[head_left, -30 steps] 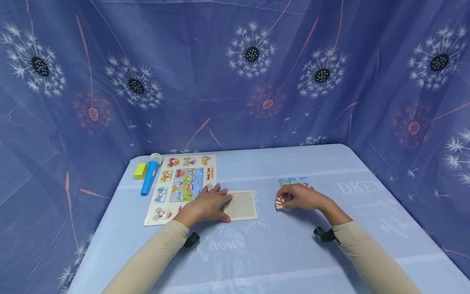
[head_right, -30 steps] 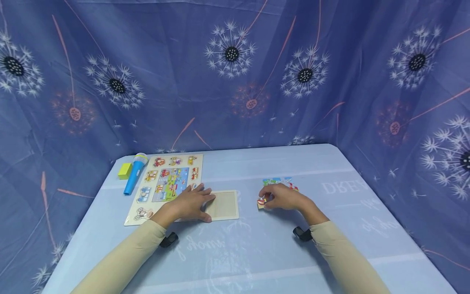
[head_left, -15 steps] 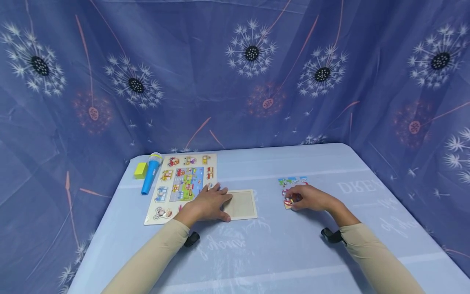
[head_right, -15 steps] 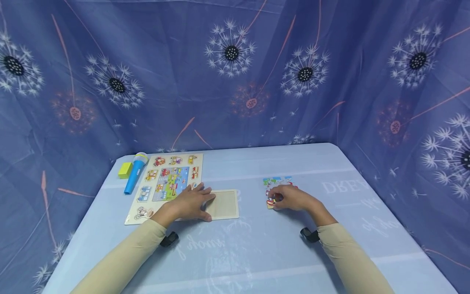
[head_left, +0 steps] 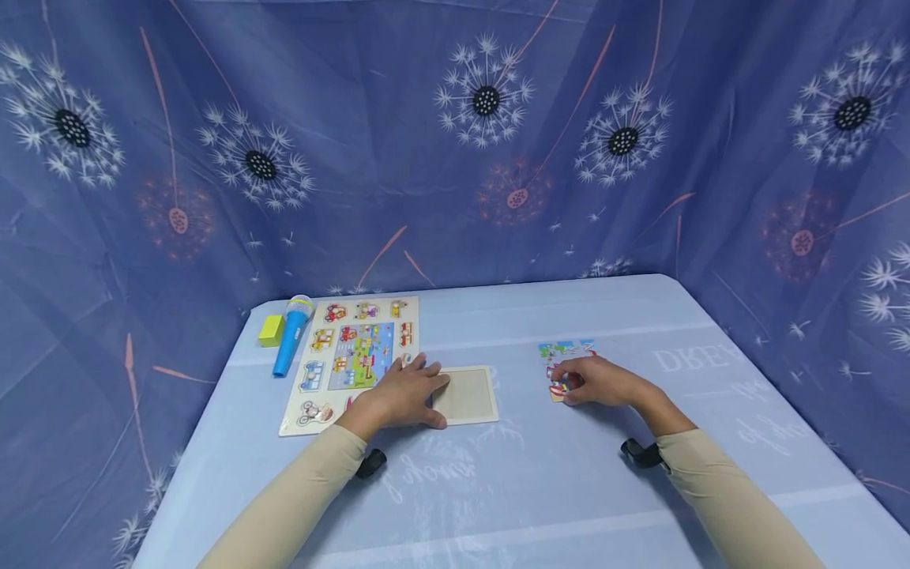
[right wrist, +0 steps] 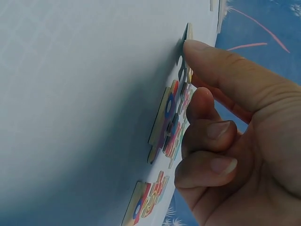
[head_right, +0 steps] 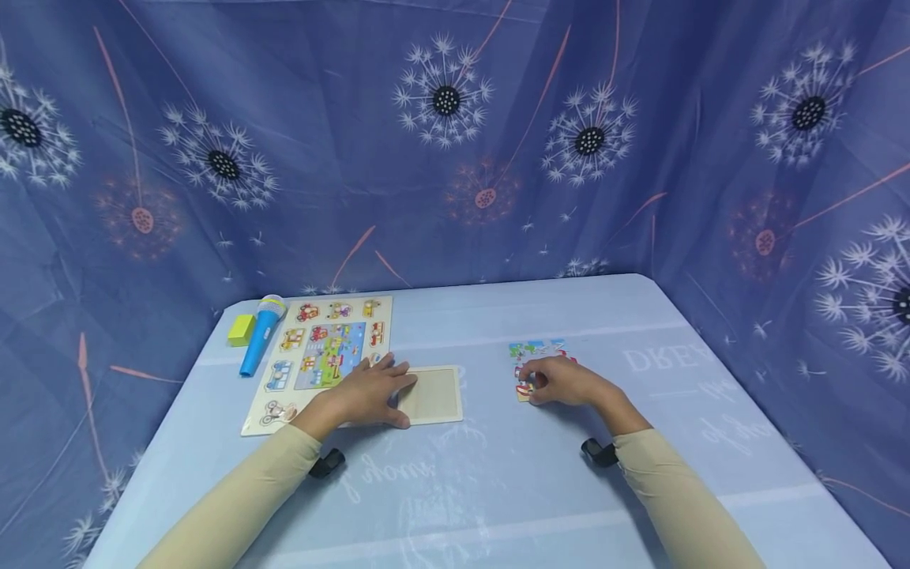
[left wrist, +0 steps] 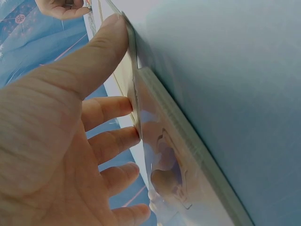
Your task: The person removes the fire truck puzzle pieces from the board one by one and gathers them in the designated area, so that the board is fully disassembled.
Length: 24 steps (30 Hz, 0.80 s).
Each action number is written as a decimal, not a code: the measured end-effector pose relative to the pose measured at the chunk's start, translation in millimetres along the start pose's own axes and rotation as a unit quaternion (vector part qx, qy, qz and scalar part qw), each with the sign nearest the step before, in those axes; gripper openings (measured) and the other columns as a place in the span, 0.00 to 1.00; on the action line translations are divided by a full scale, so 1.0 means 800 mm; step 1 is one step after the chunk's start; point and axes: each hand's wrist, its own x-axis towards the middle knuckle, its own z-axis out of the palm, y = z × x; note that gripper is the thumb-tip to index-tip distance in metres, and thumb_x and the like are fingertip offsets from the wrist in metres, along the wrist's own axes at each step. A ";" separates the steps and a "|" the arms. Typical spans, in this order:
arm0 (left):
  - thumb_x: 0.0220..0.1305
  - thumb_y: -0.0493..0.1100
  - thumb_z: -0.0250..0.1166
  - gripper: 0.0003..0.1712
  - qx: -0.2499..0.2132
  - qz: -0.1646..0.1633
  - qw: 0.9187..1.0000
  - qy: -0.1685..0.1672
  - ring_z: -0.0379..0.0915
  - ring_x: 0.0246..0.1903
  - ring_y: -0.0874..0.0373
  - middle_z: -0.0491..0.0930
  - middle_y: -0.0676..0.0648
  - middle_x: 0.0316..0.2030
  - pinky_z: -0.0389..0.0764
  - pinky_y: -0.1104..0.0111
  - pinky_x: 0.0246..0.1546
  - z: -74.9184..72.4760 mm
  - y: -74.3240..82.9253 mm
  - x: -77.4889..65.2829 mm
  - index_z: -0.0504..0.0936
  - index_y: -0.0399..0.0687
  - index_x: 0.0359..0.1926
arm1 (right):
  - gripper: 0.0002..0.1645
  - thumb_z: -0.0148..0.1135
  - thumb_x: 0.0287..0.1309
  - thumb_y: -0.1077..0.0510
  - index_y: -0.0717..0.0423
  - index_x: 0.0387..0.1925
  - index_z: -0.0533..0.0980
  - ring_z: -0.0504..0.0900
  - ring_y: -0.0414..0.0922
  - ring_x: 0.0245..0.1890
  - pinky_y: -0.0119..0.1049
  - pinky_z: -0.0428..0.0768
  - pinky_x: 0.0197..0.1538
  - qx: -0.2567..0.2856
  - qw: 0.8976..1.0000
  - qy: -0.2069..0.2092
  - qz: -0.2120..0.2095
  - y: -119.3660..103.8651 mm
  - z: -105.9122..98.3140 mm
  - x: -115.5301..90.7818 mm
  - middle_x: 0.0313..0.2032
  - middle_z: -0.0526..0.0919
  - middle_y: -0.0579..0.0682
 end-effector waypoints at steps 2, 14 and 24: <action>0.57 0.70 0.70 0.49 0.002 0.003 1.000 0.001 0.45 0.79 0.41 0.62 0.47 0.76 0.49 0.36 0.73 0.001 0.000 0.000 0.70 0.57 0.74 | 0.20 0.74 0.57 0.60 0.54 0.51 0.81 0.71 0.39 0.27 0.32 0.70 0.33 -0.001 1.000 -0.001 0.007 0.000 0.000 0.000 0.28 0.75 0.44; 0.57 0.69 0.71 0.48 -0.008 0.002 1.000 0.002 0.46 0.79 0.41 0.63 0.47 0.76 0.49 0.36 0.73 0.000 0.002 -0.001 0.70 0.56 0.74 | 0.19 0.73 0.58 0.61 0.56 0.51 0.81 0.72 0.39 0.27 0.32 0.71 0.32 -0.004 1.000 0.015 0.007 -0.002 0.000 -0.002 0.30 0.77 0.44; 0.58 0.68 0.71 0.48 -0.017 0.000 1.000 0.001 0.45 0.79 0.41 0.61 0.46 0.77 0.48 0.37 0.74 -0.002 0.002 0.000 0.69 0.57 0.75 | 0.14 0.68 0.63 0.60 0.55 0.50 0.82 0.72 0.38 0.24 0.32 0.72 0.28 0.001 0.999 0.052 0.001 -0.002 -0.002 0.000 0.27 0.78 0.44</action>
